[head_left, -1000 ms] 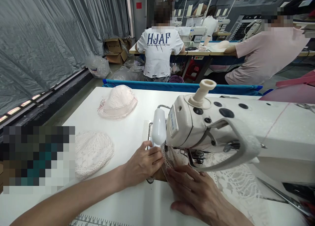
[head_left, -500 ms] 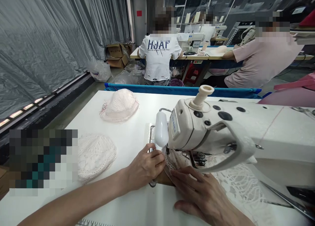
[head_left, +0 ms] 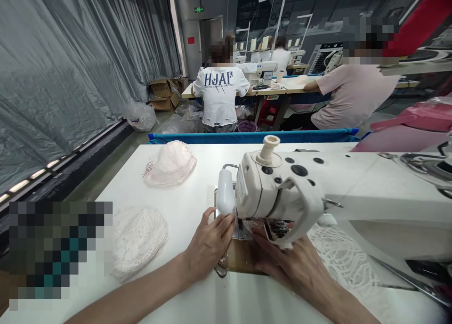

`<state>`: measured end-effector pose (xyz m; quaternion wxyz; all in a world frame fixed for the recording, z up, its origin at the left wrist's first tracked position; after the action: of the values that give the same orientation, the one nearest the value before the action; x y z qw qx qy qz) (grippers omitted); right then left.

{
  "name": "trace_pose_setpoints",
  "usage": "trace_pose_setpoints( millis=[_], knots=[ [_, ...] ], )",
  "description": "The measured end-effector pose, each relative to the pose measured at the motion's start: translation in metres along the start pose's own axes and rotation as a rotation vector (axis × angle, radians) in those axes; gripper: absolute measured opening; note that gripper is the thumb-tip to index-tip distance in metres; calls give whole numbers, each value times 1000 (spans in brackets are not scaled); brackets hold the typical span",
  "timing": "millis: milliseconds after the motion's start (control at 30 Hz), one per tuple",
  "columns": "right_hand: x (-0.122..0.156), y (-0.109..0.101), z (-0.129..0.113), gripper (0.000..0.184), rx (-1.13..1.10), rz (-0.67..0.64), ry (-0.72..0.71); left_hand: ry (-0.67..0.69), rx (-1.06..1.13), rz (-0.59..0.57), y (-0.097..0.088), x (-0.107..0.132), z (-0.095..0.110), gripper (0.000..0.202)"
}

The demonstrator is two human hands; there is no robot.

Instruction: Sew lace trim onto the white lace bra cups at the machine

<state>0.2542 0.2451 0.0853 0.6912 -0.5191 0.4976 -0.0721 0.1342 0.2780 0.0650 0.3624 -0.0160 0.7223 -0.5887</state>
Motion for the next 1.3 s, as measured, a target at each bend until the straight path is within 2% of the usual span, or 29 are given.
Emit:
trace_pose_setpoints(
  millis=[133,233,300,367,467,567,667,767,833,900,933,967,1033,1100,1200,1300],
  knots=[
    [-2,5,3,20,90,27,41,-38,22,-12,0,1,-6,32],
    [-3,8,0,19,123,40,34,-26,13,34,-9,0,-7,31],
    [-4,6,-6,27,44,-4,-1,-26,36,42,-18,1,-4,33],
    [-5,2,-14,27,-171,-141,-5,-35,131,-15,-25,4,1,34],
    [-1,-14,-21,21,-619,-362,135,-128,446,-177,-30,13,10,47],
    [11,-30,-19,26,-945,-496,301,-317,936,-318,-33,27,21,35],
    [32,-35,-14,29,-1043,-576,379,-554,1375,-328,-39,42,31,28],
    [44,-36,-14,31,-969,-579,438,-715,1592,-319,-51,52,42,27],
    [41,-38,-29,39,-895,-579,429,-712,1635,-375,-61,54,55,23],
    [32,-40,-52,57,-864,-579,392,-701,1611,-418,-70,55,67,19],
    [26,-39,-65,60,-876,-585,377,-720,1587,-422,-73,57,71,19],
    [22,-37,-76,57,-895,-586,380,-758,1566,-409,-74,61,74,18],
    [20,-30,-91,40,-936,-591,436,-886,1584,-360,-74,74,80,21],
    [28,-21,-96,31,-961,-603,525,-1043,1677,-316,-67,94,89,32],
    [49,-13,-103,32,-1024,-663,623,-1197,1769,-239,-58,120,101,34],
    [68,-13,-118,34,-1163,-778,697,-1212,1730,-190,-55,131,107,25]
  ],
)
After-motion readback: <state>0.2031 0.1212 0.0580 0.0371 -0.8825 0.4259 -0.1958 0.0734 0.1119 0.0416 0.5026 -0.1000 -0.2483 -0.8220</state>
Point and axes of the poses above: each hand's wrist, its own x-axis away from the middle knuckle, its own y-axis out of the palm, z = x × y, the point moved 8 cm from there along -x, towards the middle knuckle, and after that the axes turned 3 degrees about z, right-handed, at the moved point
